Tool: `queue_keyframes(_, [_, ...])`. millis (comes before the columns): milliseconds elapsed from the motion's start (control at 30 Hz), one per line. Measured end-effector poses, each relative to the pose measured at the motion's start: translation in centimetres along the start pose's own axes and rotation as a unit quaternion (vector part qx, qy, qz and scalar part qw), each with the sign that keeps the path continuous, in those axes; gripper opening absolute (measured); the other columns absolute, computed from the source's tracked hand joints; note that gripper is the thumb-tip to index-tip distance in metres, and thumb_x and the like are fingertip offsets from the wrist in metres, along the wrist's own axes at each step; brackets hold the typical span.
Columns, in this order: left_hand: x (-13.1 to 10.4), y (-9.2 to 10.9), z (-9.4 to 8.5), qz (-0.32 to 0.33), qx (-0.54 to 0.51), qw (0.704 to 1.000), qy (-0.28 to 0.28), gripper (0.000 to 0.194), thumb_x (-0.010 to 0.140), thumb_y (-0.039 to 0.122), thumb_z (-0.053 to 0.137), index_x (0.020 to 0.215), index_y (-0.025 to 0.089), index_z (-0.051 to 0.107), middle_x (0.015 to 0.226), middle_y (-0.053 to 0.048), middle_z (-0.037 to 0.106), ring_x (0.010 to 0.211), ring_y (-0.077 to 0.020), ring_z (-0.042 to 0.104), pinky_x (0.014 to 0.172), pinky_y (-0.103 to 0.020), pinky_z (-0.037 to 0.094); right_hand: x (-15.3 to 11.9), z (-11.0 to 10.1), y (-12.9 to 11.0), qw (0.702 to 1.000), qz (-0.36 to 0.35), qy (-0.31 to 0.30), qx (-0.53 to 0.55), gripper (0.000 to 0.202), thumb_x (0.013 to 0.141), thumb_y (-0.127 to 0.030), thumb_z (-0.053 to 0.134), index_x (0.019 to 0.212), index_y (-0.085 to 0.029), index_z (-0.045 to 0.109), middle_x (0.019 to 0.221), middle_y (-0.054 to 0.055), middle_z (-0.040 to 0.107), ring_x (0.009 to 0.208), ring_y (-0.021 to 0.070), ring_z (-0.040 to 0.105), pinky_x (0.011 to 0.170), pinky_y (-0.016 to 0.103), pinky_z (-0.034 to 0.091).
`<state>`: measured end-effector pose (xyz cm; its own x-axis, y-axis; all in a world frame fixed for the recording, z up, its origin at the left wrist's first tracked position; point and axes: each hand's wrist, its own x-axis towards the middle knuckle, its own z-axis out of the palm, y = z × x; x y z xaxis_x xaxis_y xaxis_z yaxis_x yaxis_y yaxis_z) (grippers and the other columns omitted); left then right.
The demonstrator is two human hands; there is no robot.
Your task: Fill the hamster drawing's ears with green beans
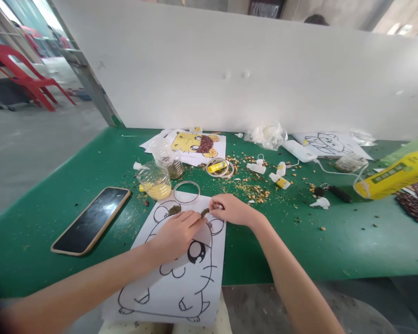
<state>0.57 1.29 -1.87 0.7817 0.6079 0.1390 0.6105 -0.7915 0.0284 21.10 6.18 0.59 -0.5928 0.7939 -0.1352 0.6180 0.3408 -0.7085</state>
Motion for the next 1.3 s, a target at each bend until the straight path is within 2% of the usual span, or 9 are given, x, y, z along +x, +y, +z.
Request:
queue_keyframes(233, [1.2, -0.1, -0.8, -0.085, -0.059, 0.994, 0.03, 0.024, 0.089, 0.012, 0.036, 0.103, 0.016, 0.055, 0.095, -0.004, 0.058, 0.093, -0.0158, 0.052, 0.08, -0.028, 0.045, 0.0, 0.1, 0.1, 1.0, -0.014, 0.01, -0.004, 0.003, 0.072, -0.017, 0.054, 0.073, -0.018, 0.057, 0.068, -0.003, 0.05, 0.063, 0.0104, 0.043, 0.058, 0.022, 0.031])
queue_keyframes(400, [1.0, -0.3, -1.1, -0.046, -0.036, 0.998, -0.003, 0.033, 0.085, 0.01, 0.04, 0.114, 0.017, 0.055, 0.096, -0.005, 0.055, 0.092, -0.0176, 0.05, 0.081, -0.029, 0.045, 0.0, 0.0, 0.2, 1.0, -0.015, 0.013, -0.003, 0.006, 0.073, -0.015, 0.051, 0.074, -0.017, 0.057, 0.068, -0.002, 0.051, 0.062, 0.01, 0.042, 0.057, 0.022, 0.031])
queue_keyframes(533, [0.4, 0.3, -1.0, -0.017, 0.014, 0.999, -0.029, 0.045, 0.081, 0.007, 0.039, 0.126, 0.01, 0.046, 0.101, -0.009, 0.054, 0.092, -0.0212, 0.049, 0.081, -0.033, 0.043, -0.1, 0.0, 0.1, 1.0, -0.017, 0.016, -0.01, 0.005, 0.073, -0.016, 0.052, 0.073, -0.017, 0.057, 0.068, -0.002, 0.051, 0.062, 0.0102, 0.043, 0.058, 0.022, 0.031])
queue_keyframes(700, [0.1, 1.7, -0.6, -0.017, 0.066, 0.997, -0.038, 0.051, 0.075, 0.005, 0.041, 0.126, 0.003, 0.044, 0.109, -0.015, 0.052, 0.098, -0.0245, 0.045, 0.083, -0.035, 0.04, -0.1, 0.1, 0.1, 0.999, -0.025, 0.015, -0.024, 0.005, 0.073, -0.017, 0.053, 0.074, -0.018, 0.058, 0.069, -0.002, 0.052, 0.064, 0.0112, 0.045, 0.059, 0.023, 0.032])
queue_keyframes(833, [0.2, 2.9, -0.5, -0.049, 0.084, 0.995, -0.037, 0.058, 0.071, 0.011, 0.047, 0.127, 0.0, 0.041, 0.108, -0.017, 0.053, 0.099, -0.0262, 0.045, 0.083, -0.036, 0.04, 0.0, 0.3, 0.2, 0.999, -0.036, 0.012, -0.033, 0.005, 0.076, -0.017, 0.052, 0.074, -0.017, 0.057, 0.069, -0.001, 0.052, 0.064, 0.0116, 0.044, 0.061, 0.024, 0.032])
queue_keyframes(1067, [0.3, 4.8, -0.2, -0.129, 0.077, 0.989, 0.012, 0.044, 0.087, 0.022, 0.035, 0.126, 0.003, 0.046, 0.116, -0.015, 0.052, 0.104, -0.0251, 0.045, 0.089, -0.037, 0.037, 0.0, 0.7, 0.3, 0.998, -0.045, 0.007, -0.046, 0.005, 0.078, -0.016, 0.05, 0.075, -0.017, 0.055, 0.072, 0.0, 0.053, 0.066, 0.0119, 0.046, 0.06, 0.024, 0.032])
queue_keyframes(1167, [0.3, 5.2, 0.0, -0.143, 0.071, 0.987, 0.03, 0.042, 0.091, 0.025, 0.03, 0.12, 0.004, 0.052, 0.12, -0.016, 0.051, 0.109, -0.026, 0.042, 0.092, -0.038, 0.035, 0.0, 0.8, 0.4, 0.998, -0.045, 0.01, -0.049, 0.006, 0.078, -0.015, 0.05, 0.075, -0.017, 0.054, 0.072, 0.0, 0.053, 0.066, 0.012, 0.045, 0.06, 0.024, 0.032])
queue_keyframes(1300, [0.3, 5.3, 0.1, -0.147, 0.066, 0.986, 0.04, 0.041, 0.091, 0.027, 0.031, 0.117, 0.006, 0.055, 0.121, -0.016, 0.052, 0.109, -0.0257, 0.043, 0.091, -0.038, 0.036, 0.0, 0.8, 0.4, 0.998, -0.049, 0.008, -0.042, 0.006, 0.078, -0.014, 0.049, 0.074, -0.018, 0.053, 0.071, 0.0, 0.052, 0.067, 0.0122, 0.044, 0.061, 0.024, 0.031])
